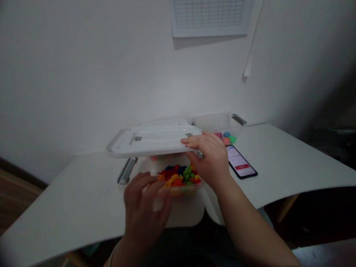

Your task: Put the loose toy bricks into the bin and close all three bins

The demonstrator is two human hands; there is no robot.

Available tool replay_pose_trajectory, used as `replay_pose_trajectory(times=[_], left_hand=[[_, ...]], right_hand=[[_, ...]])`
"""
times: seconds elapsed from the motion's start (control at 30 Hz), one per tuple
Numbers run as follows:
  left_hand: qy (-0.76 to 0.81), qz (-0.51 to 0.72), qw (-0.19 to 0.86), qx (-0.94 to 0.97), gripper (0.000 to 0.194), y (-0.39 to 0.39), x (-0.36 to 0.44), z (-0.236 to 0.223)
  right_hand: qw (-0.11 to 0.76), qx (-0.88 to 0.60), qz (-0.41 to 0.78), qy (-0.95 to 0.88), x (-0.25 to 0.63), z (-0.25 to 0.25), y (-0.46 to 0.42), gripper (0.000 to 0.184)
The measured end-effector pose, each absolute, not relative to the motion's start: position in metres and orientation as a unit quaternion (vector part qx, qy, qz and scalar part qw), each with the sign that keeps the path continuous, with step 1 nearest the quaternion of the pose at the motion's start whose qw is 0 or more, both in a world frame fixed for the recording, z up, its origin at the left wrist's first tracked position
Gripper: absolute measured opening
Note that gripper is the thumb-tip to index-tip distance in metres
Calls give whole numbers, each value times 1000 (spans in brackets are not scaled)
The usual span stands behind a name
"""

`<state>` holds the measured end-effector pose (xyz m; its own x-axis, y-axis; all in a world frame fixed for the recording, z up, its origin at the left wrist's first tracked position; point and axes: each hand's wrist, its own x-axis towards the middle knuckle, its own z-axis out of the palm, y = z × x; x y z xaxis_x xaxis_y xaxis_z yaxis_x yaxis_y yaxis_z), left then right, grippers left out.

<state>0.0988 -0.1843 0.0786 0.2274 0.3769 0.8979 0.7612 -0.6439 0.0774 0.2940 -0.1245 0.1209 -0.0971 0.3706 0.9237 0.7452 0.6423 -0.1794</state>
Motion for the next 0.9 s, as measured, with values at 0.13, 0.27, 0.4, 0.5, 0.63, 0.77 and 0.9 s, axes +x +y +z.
replay_pose_trajectory(times=[0.13, 0.27, 0.4, 0.5, 0.63, 0.77, 0.9], left_hand=[[-419, -590, 261, -639, 77, -166, 64, 78], [-459, -559, 166, -670, 85, -153, 37, 78], [-475, -526, 91, -700, 42, -154, 25, 83], [-461, -544, 69, -697, 23, -155, 23, 83], [-459, -574, 50, -676, 16, -156, 22, 79], [-470, -610, 30, -638, 11, -160, 22, 81], [-455, -646, -13, -613, 13, -164, 21, 87]], right_hand=[[537, -358, -183, -742, 296, 116, -137, 11], [499, -365, -170, -767, 295, 108, -149, 12], [488, -352, -158, -783, 295, 99, -157, 11], [497, -333, -177, -782, 296, 95, -160, 14], [525, -357, -215, -742, 300, 93, -159, 30], [574, -424, -168, -680, 305, 84, -151, 60], [579, -470, -53, -665, 314, 69, -141, 56]])
